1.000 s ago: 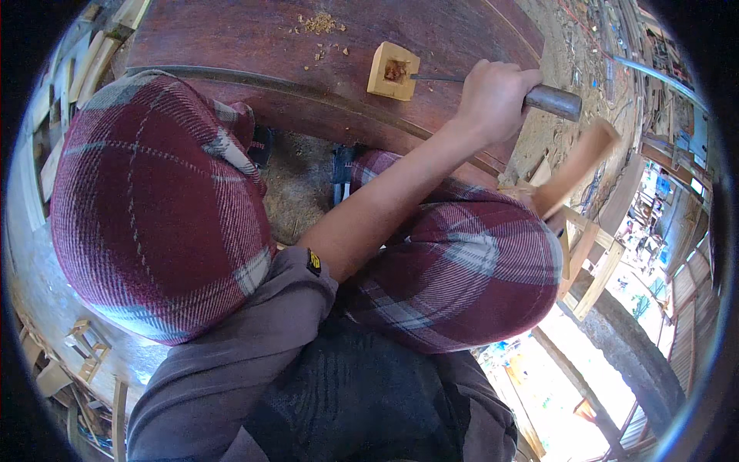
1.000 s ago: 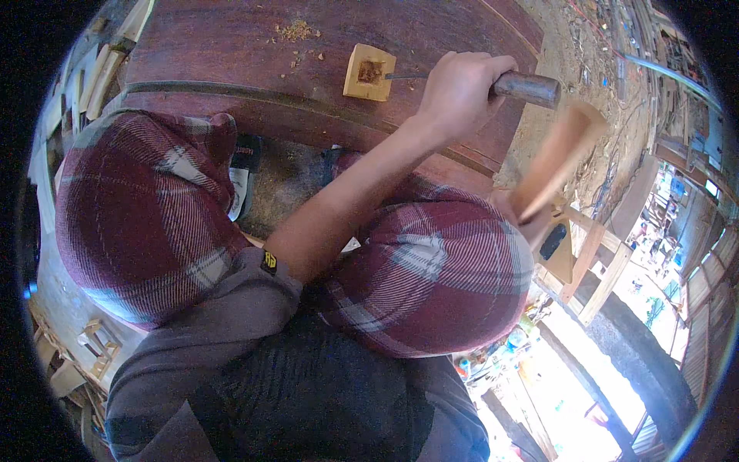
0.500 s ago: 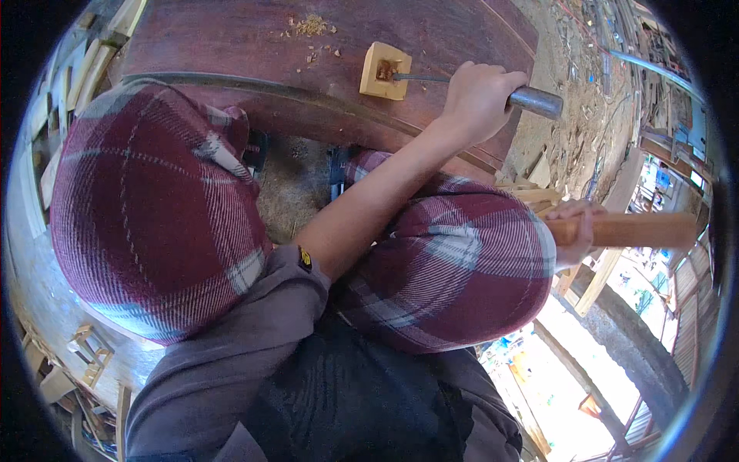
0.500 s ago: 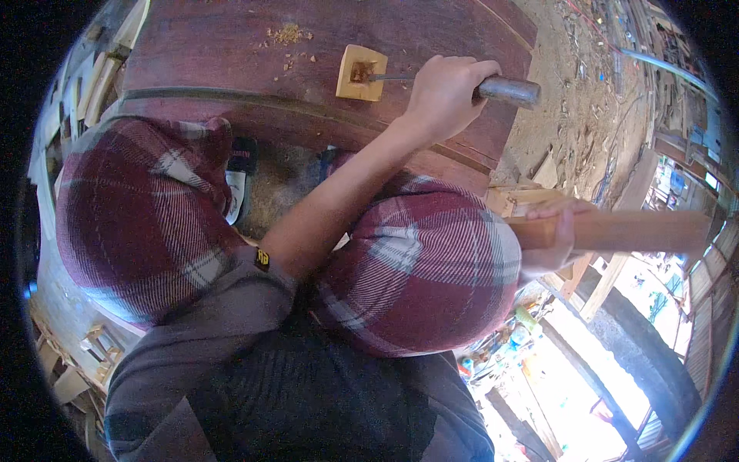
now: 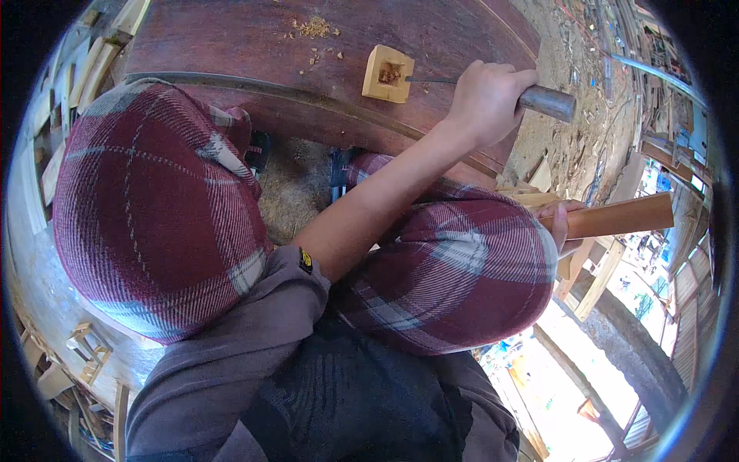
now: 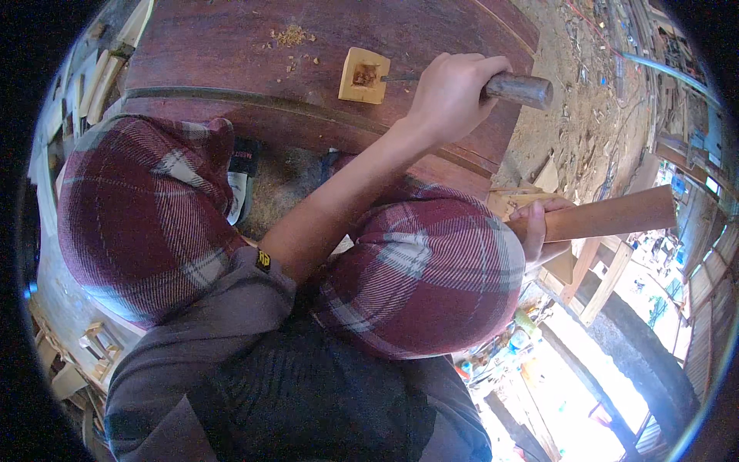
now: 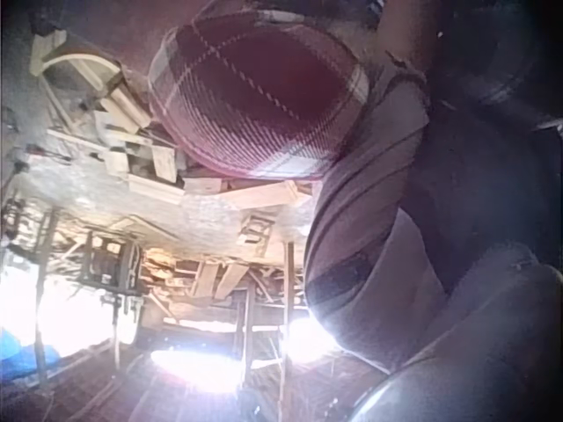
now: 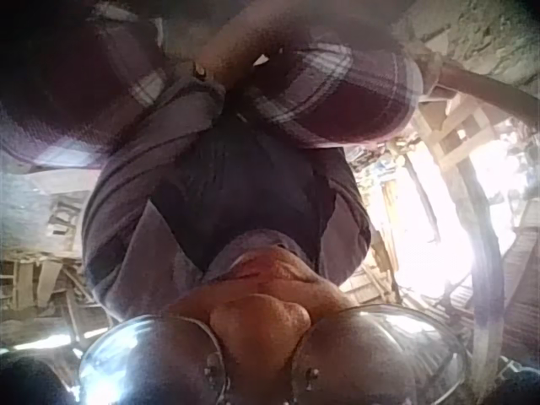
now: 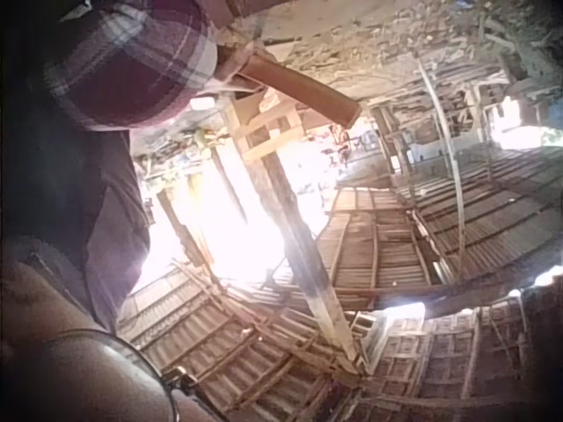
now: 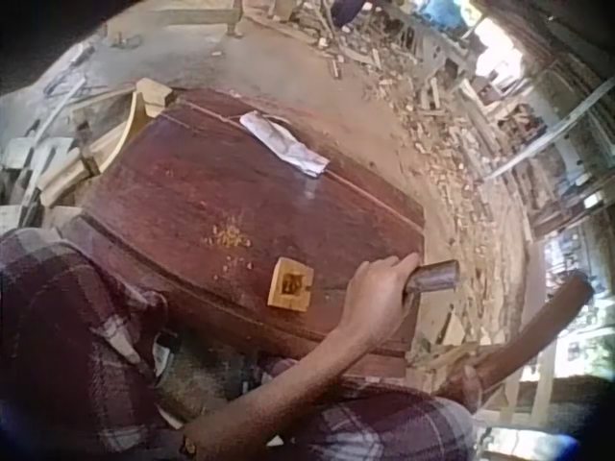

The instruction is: Chiseling and carving a wooden component in a workshop environment.

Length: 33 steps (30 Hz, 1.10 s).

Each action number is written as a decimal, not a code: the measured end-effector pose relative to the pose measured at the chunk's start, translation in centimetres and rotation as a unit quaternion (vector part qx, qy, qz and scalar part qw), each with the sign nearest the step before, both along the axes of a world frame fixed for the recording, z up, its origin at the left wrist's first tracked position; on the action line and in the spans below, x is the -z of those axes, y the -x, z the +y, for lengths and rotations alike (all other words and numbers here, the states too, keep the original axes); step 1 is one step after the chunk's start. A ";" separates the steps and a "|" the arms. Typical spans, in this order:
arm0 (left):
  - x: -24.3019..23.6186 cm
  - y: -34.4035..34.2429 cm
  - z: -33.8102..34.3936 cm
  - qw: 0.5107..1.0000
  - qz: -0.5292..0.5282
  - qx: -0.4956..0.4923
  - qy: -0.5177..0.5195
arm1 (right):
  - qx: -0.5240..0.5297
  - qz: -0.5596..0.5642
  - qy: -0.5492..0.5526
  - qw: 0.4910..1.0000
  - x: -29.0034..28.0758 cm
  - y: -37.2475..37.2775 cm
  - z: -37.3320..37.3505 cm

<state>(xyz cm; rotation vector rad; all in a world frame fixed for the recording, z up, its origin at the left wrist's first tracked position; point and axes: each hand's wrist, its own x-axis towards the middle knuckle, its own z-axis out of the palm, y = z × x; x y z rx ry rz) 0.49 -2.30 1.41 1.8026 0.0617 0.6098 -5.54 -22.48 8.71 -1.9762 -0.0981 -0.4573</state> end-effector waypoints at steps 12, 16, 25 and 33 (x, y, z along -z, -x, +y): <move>0.5 -0.1 0.6 1.000 -0.010 -0.012 0.020 | 0.302 0.033 -0.069 0.950 -3.6 0.0 1.2; -0.7 -0.4 -0.3 0.999 -0.020 0.020 0.023 | 0.247 0.271 0.407 0.837 1.3 -2.5 -4.6; 1.0 0.0 0.5 1.000 -0.021 -0.010 0.002 | 0.103 0.079 0.243 0.961 -0.6 -0.1 1.4; 0.2 0.4 0.5 0.999 -0.028 0.004 0.018 | 0.090 0.036 0.246 0.964 -0.1 -0.4 -7.2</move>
